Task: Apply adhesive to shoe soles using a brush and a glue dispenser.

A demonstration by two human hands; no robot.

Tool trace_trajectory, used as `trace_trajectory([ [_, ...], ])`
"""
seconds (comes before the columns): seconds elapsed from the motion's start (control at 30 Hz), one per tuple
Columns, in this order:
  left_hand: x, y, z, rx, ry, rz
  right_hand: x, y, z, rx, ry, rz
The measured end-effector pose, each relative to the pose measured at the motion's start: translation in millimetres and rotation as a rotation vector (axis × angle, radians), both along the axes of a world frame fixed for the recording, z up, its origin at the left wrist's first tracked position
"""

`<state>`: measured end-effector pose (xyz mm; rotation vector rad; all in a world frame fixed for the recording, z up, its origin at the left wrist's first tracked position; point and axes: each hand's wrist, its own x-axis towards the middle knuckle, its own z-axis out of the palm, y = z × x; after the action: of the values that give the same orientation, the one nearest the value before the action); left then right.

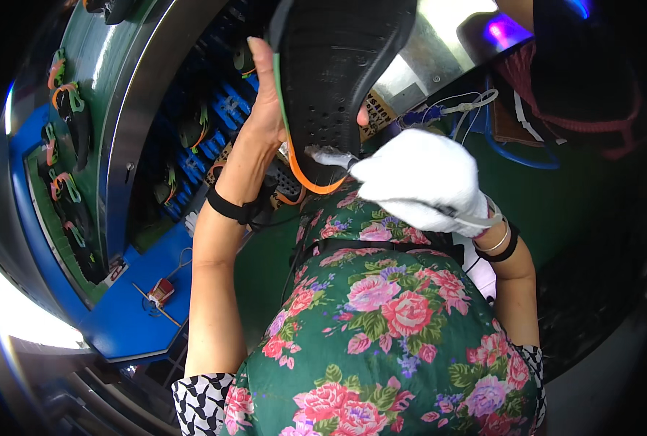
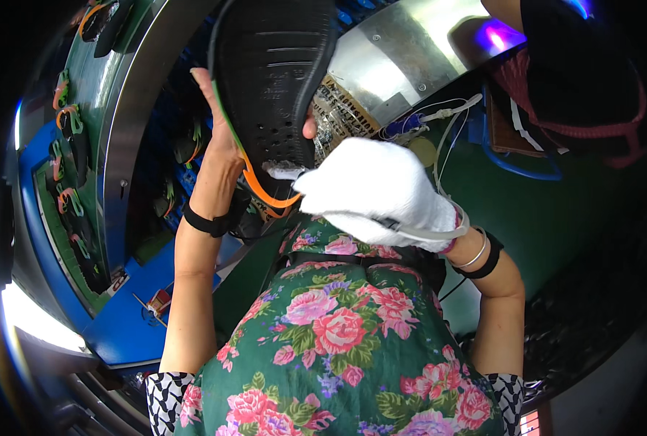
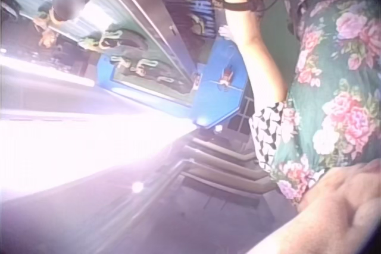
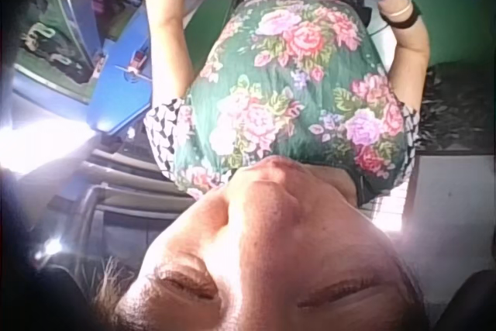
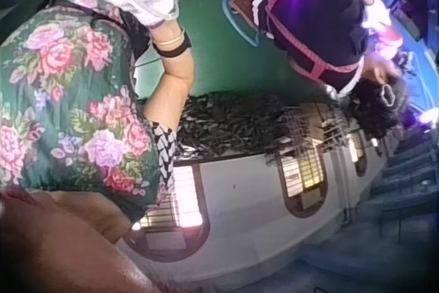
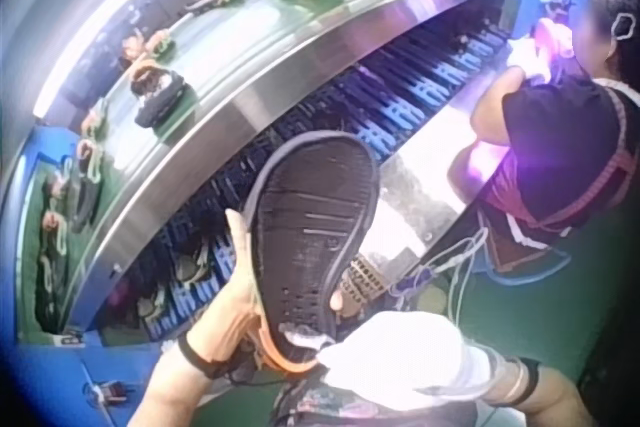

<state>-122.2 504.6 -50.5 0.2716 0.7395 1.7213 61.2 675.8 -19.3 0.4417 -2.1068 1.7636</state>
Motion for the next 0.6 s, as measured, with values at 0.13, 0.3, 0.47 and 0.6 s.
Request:
trace_trajectory([
  [0.13, -4, 3, -8, -0.112, 0.082, -0.112, 0, 0, -5, 0.013, 0.013, 0.180],
  [0.3, 8, 5, 1, -0.271, 0.094, -0.096, -3, 11, -1, -0.078, 0.024, 0.167],
  [0.47, 9, 9, -3, -0.378, 0.129, -0.140, 3, 8, -12, 0.226, 0.114, 0.338],
  [0.6, 13, 10, -7, -0.397, 0.128, -0.133, -1, 19, -10, -0.003, 0.052, 0.312],
])
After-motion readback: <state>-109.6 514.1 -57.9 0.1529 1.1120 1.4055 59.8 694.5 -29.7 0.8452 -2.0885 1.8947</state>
